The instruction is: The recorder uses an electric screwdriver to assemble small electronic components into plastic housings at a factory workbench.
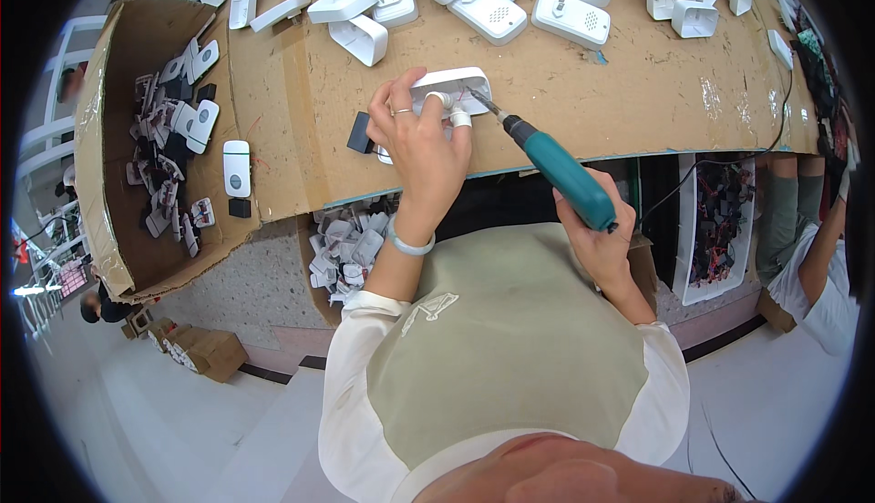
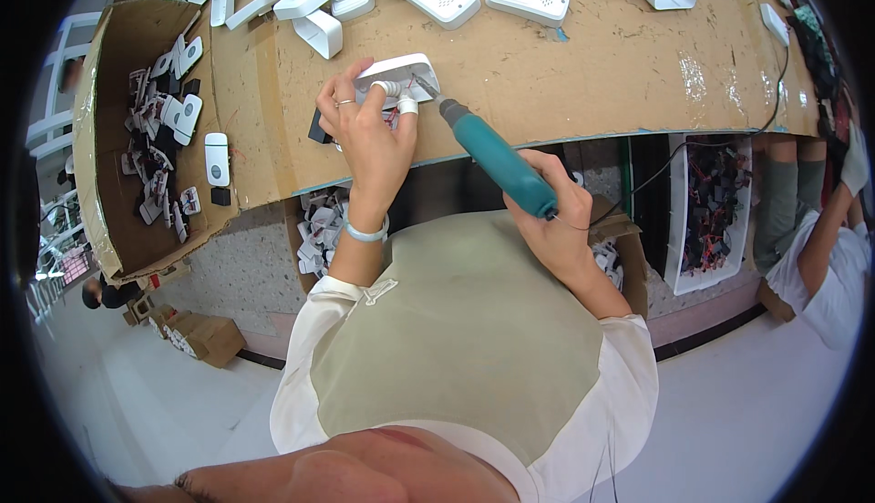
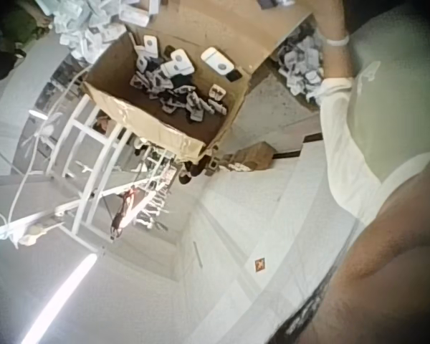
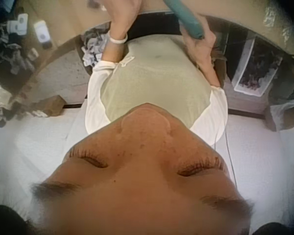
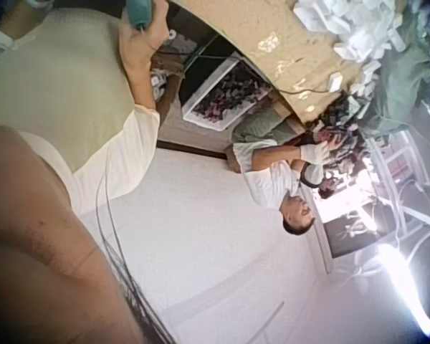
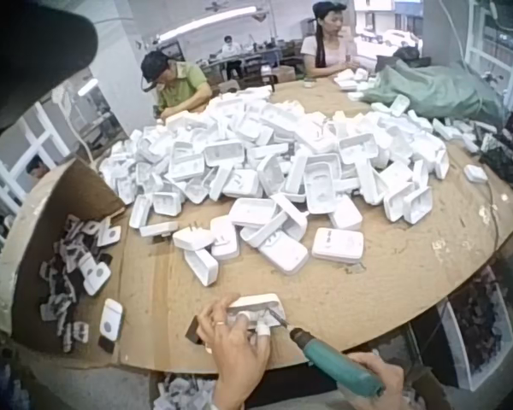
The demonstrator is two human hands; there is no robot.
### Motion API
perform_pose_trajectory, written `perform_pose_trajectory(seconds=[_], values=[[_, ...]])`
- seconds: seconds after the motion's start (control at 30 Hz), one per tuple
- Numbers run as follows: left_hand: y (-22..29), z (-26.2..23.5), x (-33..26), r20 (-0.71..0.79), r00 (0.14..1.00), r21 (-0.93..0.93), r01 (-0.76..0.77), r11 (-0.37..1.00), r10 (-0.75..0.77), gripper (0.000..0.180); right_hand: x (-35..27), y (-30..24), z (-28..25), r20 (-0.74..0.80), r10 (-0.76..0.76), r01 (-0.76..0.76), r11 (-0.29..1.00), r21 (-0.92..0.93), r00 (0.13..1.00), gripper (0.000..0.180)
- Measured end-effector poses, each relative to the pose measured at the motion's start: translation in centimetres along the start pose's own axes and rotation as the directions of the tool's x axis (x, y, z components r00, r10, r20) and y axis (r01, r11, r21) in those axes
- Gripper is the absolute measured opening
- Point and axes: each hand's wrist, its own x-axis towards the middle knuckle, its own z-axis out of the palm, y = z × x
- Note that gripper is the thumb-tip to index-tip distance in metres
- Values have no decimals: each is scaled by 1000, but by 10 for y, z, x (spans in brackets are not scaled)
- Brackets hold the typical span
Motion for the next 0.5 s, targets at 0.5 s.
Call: perform_pose_trajectory(seconds=[0.5], values=[[1,-4,0,15,1000,1,3,1000,-4,15,-7,-2,-6,-102,42,-34,996,84,994,28]])
